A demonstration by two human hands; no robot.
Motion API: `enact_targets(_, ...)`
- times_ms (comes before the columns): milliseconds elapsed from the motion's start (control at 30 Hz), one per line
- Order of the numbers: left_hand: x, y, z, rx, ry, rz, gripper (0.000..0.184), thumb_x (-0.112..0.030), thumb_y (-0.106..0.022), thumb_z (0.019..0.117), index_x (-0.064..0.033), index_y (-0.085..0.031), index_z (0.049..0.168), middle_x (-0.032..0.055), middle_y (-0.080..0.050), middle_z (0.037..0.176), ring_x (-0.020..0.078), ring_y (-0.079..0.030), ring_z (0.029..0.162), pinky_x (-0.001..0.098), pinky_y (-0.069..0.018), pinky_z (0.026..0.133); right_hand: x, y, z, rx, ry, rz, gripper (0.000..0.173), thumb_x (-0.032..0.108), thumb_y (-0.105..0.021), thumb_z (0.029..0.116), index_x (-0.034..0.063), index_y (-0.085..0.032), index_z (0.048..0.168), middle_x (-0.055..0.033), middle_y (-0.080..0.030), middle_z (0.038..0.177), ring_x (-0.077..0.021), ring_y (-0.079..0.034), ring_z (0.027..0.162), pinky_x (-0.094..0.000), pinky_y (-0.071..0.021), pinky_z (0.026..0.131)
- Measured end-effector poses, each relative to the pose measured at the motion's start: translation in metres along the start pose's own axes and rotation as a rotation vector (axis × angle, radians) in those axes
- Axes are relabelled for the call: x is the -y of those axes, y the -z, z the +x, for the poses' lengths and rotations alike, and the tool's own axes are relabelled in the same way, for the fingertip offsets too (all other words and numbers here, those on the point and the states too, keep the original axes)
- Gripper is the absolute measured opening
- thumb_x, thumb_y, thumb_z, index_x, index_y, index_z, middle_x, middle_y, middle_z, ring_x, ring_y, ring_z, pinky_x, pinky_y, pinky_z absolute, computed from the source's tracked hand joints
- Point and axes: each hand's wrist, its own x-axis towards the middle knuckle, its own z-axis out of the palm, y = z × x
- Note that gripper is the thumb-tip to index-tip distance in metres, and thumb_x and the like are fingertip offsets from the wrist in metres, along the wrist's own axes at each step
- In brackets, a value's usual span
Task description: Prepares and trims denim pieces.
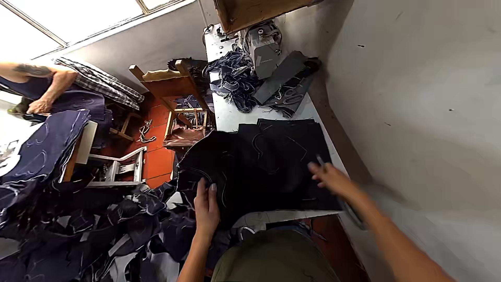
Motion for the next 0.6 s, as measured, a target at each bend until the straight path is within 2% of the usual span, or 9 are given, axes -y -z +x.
enact_targets(33,0.015,-0.008,0.0,-0.003,0.101,0.088,0.045,-0.013,-0.047,0.105,0.0174,-0.048,0.139,0.0153,-0.074,0.091,0.0109,-0.073,0.081,0.0303,-0.0608,0.081,0.0,-0.022,0.013,-0.059,-0.011,-0.116,0.073,0.055,-0.059,0.0995,-0.0098,-0.052,0.132,-0.0306,-0.065,0.115,-0.046,-0.065,0.106,-0.0655,-0.0502,0.09)
enact_targets(100,0.032,-0.011,-0.006,-0.012,0.218,0.209,0.047,-0.014,-0.049,0.1052,0.0162,-0.046,0.142,0.0244,-0.073,0.099,0.0253,-0.074,0.086,0.0422,-0.0596,0.085,0.01,-0.058,0.022,-0.205,0.014,-0.282,0.081,0.06,-0.062,0.0956,-0.0113,-0.052,0.133,-0.035,-0.06,0.125,-0.0512,-0.061,0.116,-0.0672,-0.049,0.092)
enact_targets(200,0.031,0.002,-0.01,-0.028,0.276,0.226,0.047,-0.013,-0.047,0.1056,0.0153,-0.045,0.144,0.0285,-0.069,0.118,0.0237,-0.073,0.101,0.038,-0.0569,0.095,0.034,-0.084,0.038,-0.324,0.027,-0.281,0.072,0.05,-0.068,0.0958,-0.0113,-0.054,0.132,-0.0344,-0.058,0.13,-0.0508,-0.06,0.118,-0.0655,-0.0507,0.089)
enact_targets(267,0.023,0.006,-0.01,-0.041,0.256,0.221,0.046,-0.013,-0.048,0.1053,0.0135,-0.047,0.143,0.0204,-0.073,0.107,0.0107,-0.073,0.091,0.0267,-0.0586,0.087,0.042,-0.081,0.052,-0.24,0.009,-0.19,0.052,0.034,-0.071,0.0969,-0.0079,-0.058,0.124,-0.0307,-0.065,0.113,-0.0478,-0.065,0.107,-0.063,-0.0513,0.088)
enact_targets(333,0.012,0.005,-0.003,-0.047,0.166,0.246,0.045,-0.013,-0.048,0.1044,0.0146,-0.05,0.139,0.0122,-0.074,0.087,0.0032,-0.07,0.074,0.0216,-0.0579,0.074,0.043,-0.061,0.052,-0.251,0.157,-0.113,0.04,0.025,-0.074,0.0951,-0.008,-0.062,0.114,-0.0283,-0.067,0.096,-0.0458,-0.066,0.093,-0.0634,-0.0512,0.084)
enact_targets(400,-0.004,0.006,0.001,-0.033,0.068,0.266,0.045,-0.015,-0.048,0.1049,0.0163,-0.051,0.137,0.0077,-0.072,0.08,-0.0006,-0.067,0.067,0.0183,-0.0565,0.069,0.039,-0.027,0.032,-0.345,0.305,-0.093,0.038,0.024,-0.075,0.0942,-0.0106,-0.063,0.107,-0.0281,-0.065,0.085,-0.0465,-0.066,0.082,-0.0666,-0.0509,0.075)
enact_targets(467,-0.017,0.003,0.003,-0.015,0.017,0.28,0.046,-0.016,-0.048,0.1052,0.017,-0.05,0.137,0.0037,-0.069,0.072,-0.0022,-0.063,0.061,0.0171,-0.0552,0.064,0.024,0.011,0.009,-0.434,0.319,-0.088,0.041,0.024,-0.078,0.0917,-0.0124,-0.062,0.104,-0.0294,-0.063,0.082,-0.0477,-0.064,0.078,-0.0674,-0.0494,0.071)
enact_targets(533,-0.017,-0.012,0.009,-0.005,0.031,0.324,0.046,-0.014,-0.048,0.1034,0.0167,-0.05,0.138,0.0029,-0.064,0.065,0.0033,-0.059,0.054,0.023,-0.0537,0.057,-0.001,0.039,0.005,-0.499,0.278,-0.084,0.041,0.023,-0.081,0.0878,-0.0112,-0.06,0.097,-0.026,-0.059,0.077,-0.0434,-0.059,0.073,-0.0644,-0.0466,0.067)
enact_targets(600,0.001,-0.032,0.014,0.01,0.115,0.366,0.046,-0.011,-0.05,0.1027,0.0138,-0.049,0.142,0.0108,-0.069,0.069,0.0179,-0.067,0.058,0.0389,-0.0585,0.062,-0.028,0.048,0.016,-0.479,0.201,-0.073,0.04,0.021,-0.084,0.0859,-0.007,-0.056,0.092,-0.0185,-0.053,0.074,-0.0333,-0.052,0.07,-0.056,-0.0421,0.065)
